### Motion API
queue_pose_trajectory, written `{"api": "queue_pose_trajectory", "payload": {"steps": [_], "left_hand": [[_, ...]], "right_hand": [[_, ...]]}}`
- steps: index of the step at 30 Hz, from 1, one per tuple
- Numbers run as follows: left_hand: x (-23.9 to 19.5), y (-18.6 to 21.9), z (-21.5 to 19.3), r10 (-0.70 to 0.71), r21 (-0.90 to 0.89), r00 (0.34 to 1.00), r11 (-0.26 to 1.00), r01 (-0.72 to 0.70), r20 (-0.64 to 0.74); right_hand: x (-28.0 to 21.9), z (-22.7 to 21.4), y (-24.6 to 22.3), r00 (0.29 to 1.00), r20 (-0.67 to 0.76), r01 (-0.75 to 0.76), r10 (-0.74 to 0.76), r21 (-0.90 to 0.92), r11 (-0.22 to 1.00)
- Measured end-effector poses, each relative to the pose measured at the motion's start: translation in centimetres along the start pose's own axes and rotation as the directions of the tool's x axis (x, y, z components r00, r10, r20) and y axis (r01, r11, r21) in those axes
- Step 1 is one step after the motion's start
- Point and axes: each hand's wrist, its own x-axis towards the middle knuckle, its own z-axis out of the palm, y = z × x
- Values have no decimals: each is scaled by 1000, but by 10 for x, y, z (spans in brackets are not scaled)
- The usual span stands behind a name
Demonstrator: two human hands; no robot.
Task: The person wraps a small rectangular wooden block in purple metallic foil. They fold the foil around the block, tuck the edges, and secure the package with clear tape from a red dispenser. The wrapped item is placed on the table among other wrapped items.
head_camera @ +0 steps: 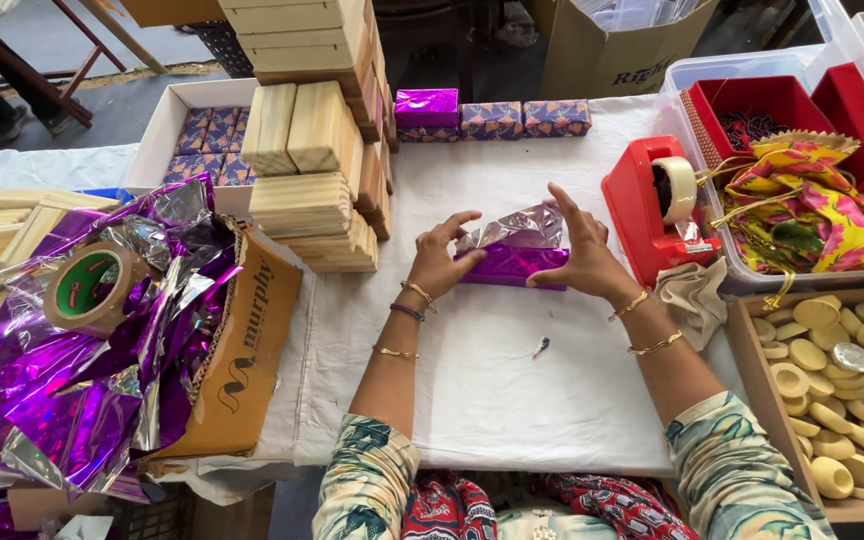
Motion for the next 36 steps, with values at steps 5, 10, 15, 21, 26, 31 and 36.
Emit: {"api": "queue_pose_trajectory", "payload": {"steps": [5,10,15,21,26,31,36], "left_hand": [[5,-26,12,-42,67,988,996,53,-147],[-4,29,2,146,132,908,986,-102,-392],[-15,61,9,444,429,891,790,-438,92],[-13,39,24,368,536,921,755,-377,130],[-6,45,22,202,544,971,804,-240,130],[-6,46,21,90,540,986,828,-153,140],[-8,46,17,145,457,989,880,-132,7]], "right_hand": [[8,3,9,994,-19,-105,106,39,994],[15,0,6,984,48,-177,173,78,981],[22,-3,4,987,26,-154,159,434,888],[22,-2,21,954,-288,18,80,322,947],[19,1,15,938,-346,105,7,305,946],[18,2,14,938,-346,144,-29,310,940],[21,5,19,943,-331,114,8,349,930]]}}
